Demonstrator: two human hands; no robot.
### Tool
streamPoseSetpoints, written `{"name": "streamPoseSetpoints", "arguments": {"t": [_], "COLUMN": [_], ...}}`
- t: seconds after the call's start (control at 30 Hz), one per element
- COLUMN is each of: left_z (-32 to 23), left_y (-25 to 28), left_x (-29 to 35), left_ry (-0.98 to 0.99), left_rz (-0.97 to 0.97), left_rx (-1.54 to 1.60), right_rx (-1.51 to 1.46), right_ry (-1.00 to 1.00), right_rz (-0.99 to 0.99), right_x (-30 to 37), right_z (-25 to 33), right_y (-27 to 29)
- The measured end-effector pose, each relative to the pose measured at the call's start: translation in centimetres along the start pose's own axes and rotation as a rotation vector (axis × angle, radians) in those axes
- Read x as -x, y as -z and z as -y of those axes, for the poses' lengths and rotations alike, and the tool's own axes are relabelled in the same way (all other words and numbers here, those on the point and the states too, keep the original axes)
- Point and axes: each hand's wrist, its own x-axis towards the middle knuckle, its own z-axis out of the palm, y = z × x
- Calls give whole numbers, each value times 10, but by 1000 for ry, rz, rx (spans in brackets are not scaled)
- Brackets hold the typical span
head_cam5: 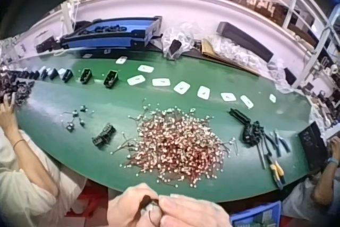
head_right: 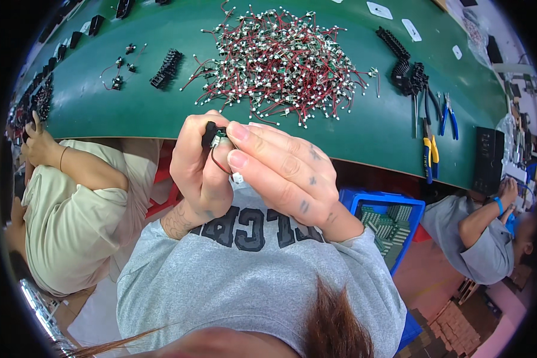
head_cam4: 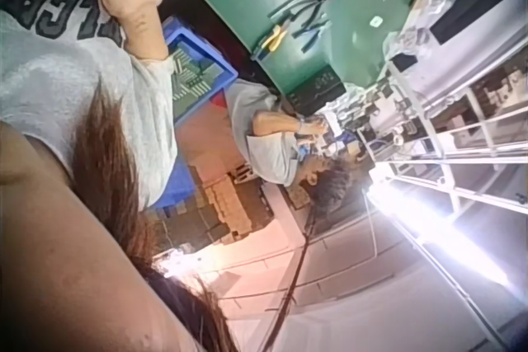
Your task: Assemble small electronic components by inserting and securing thin wires into plastic connectors using tweezers.
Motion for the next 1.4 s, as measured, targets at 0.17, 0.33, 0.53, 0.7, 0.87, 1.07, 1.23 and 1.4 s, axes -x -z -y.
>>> {"name": "streamPoseSetpoints", "arguments": {"t": [0.17,0.33,0.53,0.7,0.87,1.07,1.23,1.4], "left_z": [5,5,7,-10,-7,-10,-11,-15], "left_y": [2,9,23,39,63,65,58,51], "left_x": [0,-1,-10,-19,-37,-49,-44,-39], "left_ry": [-38,-36,3,445,678,855,998,1072], "left_rz": [-4,38,160,250,453,515,487,426], "left_rx": [-62,-68,174,291,309,343,572,652], "right_rx": [32,43,46,41,-30,-24,55,44], "right_ry": [37,31,76,102,82,55,77,67], "right_rz": [-9,50,114,156,229,254,235,224], "right_x": [4,-4,-6,-11,-20,-21,-14,-7], "right_z": [-5,-3,-7,-10,-12,-11,-13,-15], "right_y": [-5,0,2,2,8,9,5,9]}}
